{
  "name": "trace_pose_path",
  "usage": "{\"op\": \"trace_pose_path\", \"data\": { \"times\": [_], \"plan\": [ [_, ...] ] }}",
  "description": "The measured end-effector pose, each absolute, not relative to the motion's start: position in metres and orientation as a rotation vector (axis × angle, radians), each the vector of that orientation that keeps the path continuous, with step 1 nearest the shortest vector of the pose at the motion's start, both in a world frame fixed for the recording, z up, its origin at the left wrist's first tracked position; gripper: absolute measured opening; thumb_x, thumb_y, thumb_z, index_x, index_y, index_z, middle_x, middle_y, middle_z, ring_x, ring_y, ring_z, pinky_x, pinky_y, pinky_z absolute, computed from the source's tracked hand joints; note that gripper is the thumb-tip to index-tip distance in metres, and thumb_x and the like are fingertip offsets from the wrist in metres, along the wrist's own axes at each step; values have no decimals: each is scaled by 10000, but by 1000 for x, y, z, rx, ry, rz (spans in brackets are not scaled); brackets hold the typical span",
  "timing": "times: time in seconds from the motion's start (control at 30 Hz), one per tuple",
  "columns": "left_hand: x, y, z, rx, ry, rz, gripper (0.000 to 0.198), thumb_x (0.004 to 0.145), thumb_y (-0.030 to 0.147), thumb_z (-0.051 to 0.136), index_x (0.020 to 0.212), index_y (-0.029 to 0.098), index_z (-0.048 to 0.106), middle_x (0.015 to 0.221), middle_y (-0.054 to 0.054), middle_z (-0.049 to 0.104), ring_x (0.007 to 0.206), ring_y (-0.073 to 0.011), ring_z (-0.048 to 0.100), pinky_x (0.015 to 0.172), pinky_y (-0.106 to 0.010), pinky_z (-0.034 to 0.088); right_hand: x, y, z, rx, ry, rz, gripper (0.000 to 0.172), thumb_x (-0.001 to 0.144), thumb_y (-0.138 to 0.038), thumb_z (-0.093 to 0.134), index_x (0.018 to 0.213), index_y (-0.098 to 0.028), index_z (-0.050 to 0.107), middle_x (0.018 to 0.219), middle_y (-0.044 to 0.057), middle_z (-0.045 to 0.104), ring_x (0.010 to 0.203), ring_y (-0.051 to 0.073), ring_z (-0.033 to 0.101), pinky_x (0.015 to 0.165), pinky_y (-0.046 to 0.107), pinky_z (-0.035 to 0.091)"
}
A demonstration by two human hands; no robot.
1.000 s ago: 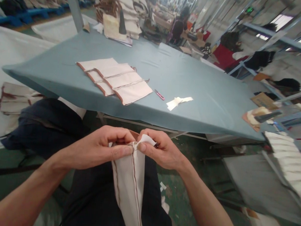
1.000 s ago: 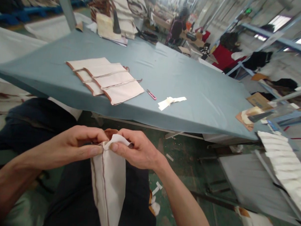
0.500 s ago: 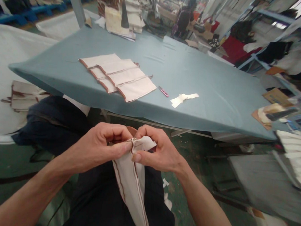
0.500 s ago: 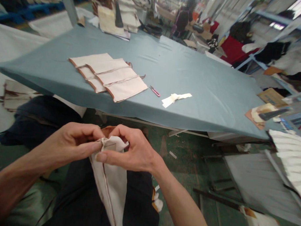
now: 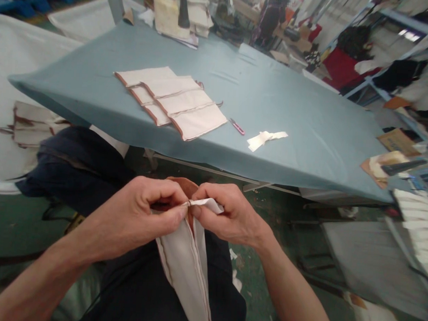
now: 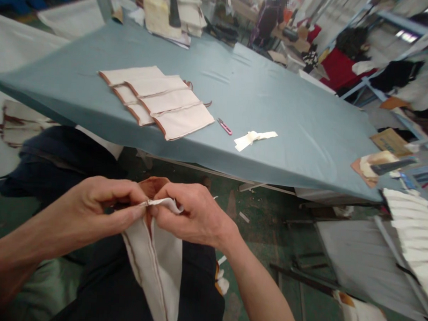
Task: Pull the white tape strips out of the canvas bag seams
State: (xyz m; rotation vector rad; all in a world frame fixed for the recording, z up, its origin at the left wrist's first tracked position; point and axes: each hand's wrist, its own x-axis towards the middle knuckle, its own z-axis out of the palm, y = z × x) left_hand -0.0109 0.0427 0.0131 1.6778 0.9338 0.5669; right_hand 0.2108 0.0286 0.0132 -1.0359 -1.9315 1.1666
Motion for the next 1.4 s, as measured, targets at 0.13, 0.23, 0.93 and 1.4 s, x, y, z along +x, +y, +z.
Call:
{"op": "trace_pose_path", "data": {
  "times": [0.13, 0.23, 0.93, 1.4],
  "plan": [
    [-10, 40, 7, 1521, 867, 603, 181, 835, 245, 623, 735, 154, 744, 651, 25, 624, 573, -95, 505, 503, -163, 373, 206, 26, 7, -1066, -1855, 1249, 115, 855, -187, 620, 740, -182, 613, 635, -63, 515, 549, 77, 396, 525, 214, 313],
    [-12, 40, -2, 1410, 792, 593, 189, 844, 291, 648, 754, 148, 734, 664, 23, 607, 582, -92, 476, 508, -163, 358, 203, 24, 2, -1092, -1791, 1334, 144, 848, -208, 622, 711, -192, 580, 604, -78, 454, 531, 73, 347, 502, 214, 285],
    [-17, 39, 4, 1982, 918, 557, 215, 890, 218, 584, 755, 168, 743, 596, 56, 616, 544, -76, 517, 524, -176, 347, 204, 17, -9, -1126, -1855, 1254, 122, 851, -238, 630, 741, -187, 615, 624, -74, 496, 546, 78, 385, 541, 221, 321],
    [-1, 23, 5, 1765, 1111, 741, 229, 854, 274, 589, 675, 173, 690, 580, 29, 637, 531, -112, 539, 512, -211, 383, 199, 17, -1, -1280, -1876, 1109, 95, 816, -291, 613, 770, -209, 619, 619, -63, 559, 544, 93, 430, 568, 237, 343]
  ]
}}
